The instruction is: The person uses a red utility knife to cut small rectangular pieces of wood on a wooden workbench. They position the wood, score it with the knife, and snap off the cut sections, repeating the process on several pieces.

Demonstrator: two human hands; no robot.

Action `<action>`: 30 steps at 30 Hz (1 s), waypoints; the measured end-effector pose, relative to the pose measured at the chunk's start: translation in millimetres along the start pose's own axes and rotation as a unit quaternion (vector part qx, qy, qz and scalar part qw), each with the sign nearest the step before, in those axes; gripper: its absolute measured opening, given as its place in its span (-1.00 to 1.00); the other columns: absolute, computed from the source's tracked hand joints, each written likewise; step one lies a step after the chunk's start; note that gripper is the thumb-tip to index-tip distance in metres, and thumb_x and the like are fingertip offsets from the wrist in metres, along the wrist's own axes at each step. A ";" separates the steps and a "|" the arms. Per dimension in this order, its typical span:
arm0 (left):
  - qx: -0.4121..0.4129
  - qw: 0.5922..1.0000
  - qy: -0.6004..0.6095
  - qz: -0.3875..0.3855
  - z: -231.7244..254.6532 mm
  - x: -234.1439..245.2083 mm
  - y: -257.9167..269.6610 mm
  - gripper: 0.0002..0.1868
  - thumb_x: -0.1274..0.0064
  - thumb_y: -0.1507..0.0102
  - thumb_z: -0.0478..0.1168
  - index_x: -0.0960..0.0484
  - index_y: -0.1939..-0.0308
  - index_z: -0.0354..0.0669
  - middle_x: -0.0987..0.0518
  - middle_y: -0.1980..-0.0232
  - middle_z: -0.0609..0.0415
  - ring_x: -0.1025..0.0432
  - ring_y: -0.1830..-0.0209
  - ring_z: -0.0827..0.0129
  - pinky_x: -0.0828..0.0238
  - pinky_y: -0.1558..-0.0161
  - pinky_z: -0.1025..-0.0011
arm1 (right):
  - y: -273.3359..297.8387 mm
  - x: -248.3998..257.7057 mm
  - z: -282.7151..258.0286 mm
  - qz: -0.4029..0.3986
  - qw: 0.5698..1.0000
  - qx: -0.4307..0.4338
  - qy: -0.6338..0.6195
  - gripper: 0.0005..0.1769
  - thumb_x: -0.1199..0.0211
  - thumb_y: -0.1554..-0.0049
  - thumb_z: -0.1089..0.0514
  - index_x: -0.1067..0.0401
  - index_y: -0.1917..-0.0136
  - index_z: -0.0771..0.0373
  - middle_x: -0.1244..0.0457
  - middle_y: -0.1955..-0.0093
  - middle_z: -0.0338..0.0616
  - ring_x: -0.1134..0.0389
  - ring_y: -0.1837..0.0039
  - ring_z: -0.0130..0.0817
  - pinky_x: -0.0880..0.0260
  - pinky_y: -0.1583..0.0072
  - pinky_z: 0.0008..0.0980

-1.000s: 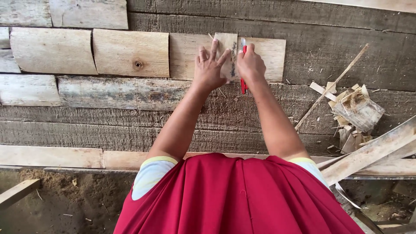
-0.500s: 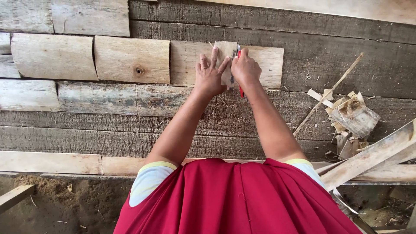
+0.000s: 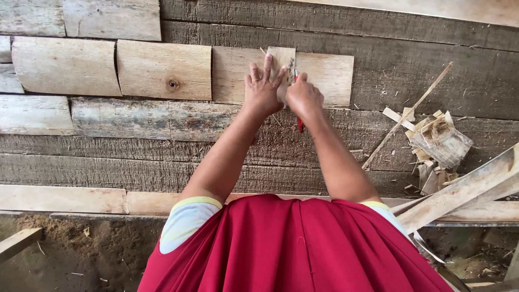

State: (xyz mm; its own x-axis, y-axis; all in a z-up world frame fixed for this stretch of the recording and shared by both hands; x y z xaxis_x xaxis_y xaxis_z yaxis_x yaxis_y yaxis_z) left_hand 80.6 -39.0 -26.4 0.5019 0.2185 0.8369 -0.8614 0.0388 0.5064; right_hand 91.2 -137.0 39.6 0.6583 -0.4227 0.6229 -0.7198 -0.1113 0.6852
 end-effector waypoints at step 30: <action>-0.010 1.000 0.012 0.005 1.9 8.0 7.1 -0.03 -0.13 -0.10 0.01 -0.14 -0.60 0.23 0.25 -0.67 -0.15 0.18 -0.53 -0.53 -0.08 -0.34 -0.07 | -60.8 -12.4 39.2 0.077 0.993 0.021 0.082 -0.56 0.29 -0.36 -0.04 -0.07 -0.33 0.28 -0.33 0.10 0.21 -0.45 -0.01 0.21 -0.39 -0.05 0.14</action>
State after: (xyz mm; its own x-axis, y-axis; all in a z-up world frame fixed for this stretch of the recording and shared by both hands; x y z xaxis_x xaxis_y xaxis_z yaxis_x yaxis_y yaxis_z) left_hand 78.7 -38.8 -15.7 0.4919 0.2424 0.8363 -0.8676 0.0564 0.4940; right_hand 118.1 -160.2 -24.7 0.5641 -0.2856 0.7747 -0.8211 -0.0957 0.5627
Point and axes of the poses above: each hand's wrist, its own y-axis away from the middle knuckle, its own x-axis out of the back of the hand, z = x × y, the point moved 9 cm from there along -y, towards the middle knuckle
